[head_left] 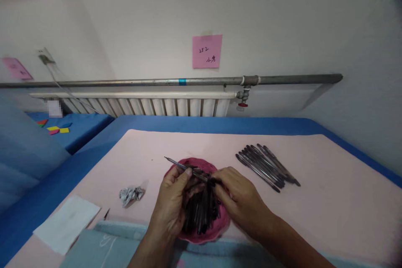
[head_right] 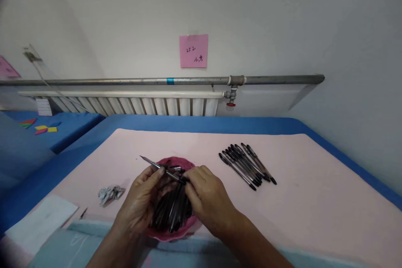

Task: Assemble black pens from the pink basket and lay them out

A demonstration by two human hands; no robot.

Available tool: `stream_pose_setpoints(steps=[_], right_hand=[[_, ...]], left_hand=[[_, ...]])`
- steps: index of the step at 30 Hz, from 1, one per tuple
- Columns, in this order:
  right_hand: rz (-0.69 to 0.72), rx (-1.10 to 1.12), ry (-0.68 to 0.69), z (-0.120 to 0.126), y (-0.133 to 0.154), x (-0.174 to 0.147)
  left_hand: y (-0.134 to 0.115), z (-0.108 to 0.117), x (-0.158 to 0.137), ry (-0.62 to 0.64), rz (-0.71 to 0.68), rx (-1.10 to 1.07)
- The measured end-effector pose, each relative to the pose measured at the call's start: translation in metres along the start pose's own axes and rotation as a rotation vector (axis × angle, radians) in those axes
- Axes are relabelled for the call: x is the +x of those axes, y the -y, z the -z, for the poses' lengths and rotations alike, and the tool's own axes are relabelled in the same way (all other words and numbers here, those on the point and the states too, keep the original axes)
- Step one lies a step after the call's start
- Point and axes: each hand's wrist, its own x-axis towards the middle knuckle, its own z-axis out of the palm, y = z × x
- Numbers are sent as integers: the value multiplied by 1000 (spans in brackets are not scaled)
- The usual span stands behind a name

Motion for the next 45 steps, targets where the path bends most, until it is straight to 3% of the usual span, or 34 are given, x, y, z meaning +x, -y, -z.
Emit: stream_pose_setpoints(steps=[8, 13, 19, 23, 28, 33, 45], right_hand=[[108, -110, -1, -4, -3, -4], [7, -105, 58, -5, -3, -2], [94, -136, 40, -7, -5, -2], [95, -193, 80, -10, -7, -3], [79, -201, 8, -9, -4, -3], [51, -165, 79, -10, -3, -3], [66, -184, 15, -14, -4, -4]], left_hand=[[2, 3, 3, -40, -22, 29], [1, 3, 2, -39, -25, 52], [1, 3, 2, -34, -27, 94], [3, 4, 3, -40, -35, 106], [4, 3, 2, -35, -43, 94], [4, 2, 2, -44, -36, 114], [6, 4, 4, -33, -51, 136]])
